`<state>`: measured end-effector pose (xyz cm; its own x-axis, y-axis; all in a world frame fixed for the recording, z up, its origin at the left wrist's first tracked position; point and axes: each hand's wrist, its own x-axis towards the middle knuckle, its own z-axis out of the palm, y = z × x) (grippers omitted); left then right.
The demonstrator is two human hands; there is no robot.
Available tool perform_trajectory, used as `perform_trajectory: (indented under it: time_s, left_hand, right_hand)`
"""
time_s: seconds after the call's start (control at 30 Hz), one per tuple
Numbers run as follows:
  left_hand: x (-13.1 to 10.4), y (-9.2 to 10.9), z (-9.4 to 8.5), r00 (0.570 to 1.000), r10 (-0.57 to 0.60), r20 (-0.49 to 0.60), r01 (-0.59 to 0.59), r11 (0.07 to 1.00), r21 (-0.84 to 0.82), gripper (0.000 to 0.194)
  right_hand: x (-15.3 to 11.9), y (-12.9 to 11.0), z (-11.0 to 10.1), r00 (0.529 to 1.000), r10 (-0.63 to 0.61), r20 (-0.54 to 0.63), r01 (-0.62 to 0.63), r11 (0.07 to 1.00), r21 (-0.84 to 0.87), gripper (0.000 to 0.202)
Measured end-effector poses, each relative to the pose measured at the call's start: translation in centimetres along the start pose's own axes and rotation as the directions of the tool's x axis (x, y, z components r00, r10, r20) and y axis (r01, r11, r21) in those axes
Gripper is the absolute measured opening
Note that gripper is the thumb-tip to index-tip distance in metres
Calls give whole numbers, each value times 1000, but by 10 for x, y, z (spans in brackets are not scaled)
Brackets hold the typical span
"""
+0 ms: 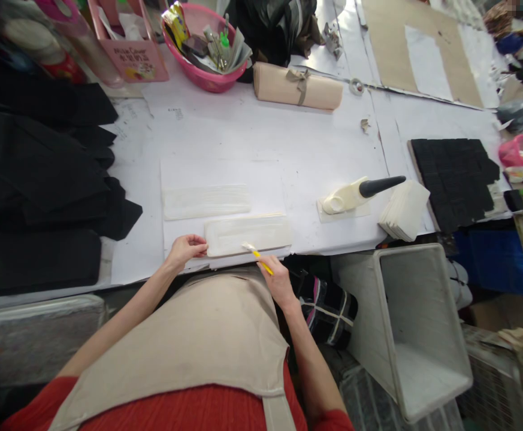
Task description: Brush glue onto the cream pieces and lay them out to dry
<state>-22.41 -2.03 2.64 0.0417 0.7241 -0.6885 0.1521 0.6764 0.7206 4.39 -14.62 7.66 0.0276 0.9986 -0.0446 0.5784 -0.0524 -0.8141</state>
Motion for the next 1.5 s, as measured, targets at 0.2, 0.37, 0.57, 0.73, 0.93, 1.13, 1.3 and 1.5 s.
perform_trajectory:
  time_s: [0.2, 0.37, 0.57, 0.73, 0.93, 1.13, 1.3, 1.5]
  left_hand:
    - [0, 2, -1, 1000, -9, -1, 9, 1000, 14, 31]
    - [2, 0, -1, 1000, -7, 3, 7, 999, 35, 33]
    - [1, 0, 0, 1000, -26, -5, 26, 998, 53, 35]
    - [0, 2, 0, 1000, -12, -4, 12, 999, 50, 34]
    - [-1, 3, -1, 1000, -10, 14, 9, 999, 52, 33]
    - [-2, 3, 0, 1000, -13, 0, 13, 998, 59, 35]
    - [-2, 3, 2, 1000, 0, -18, 2, 996, 90, 38]
    - [-3, 3, 2, 1000, 7, -26, -4, 995, 100, 39]
  right_hand:
    - [-16, 11, -30, 940, 111, -322, -132, 990, -45, 24]
    - [-6, -14, 12, 988, 79, -131, -51, 977, 207, 19]
    - [-2, 3, 38, 963, 240, -120, -179, 907, 382, 19]
    - [-18, 44, -11, 853, 446, -271, -295, 841, 453, 28]
    - [-23, 39, -44, 823, 281, -493, -257, 959, 119, 20]
    - [-7, 11, 10, 969, 151, -196, -112, 974, 195, 18]
    - [-11, 53, -28, 839, 273, -471, -221, 961, 163, 27]
    - [-11, 40, -11, 864, 236, -444, -154, 965, 213, 21]
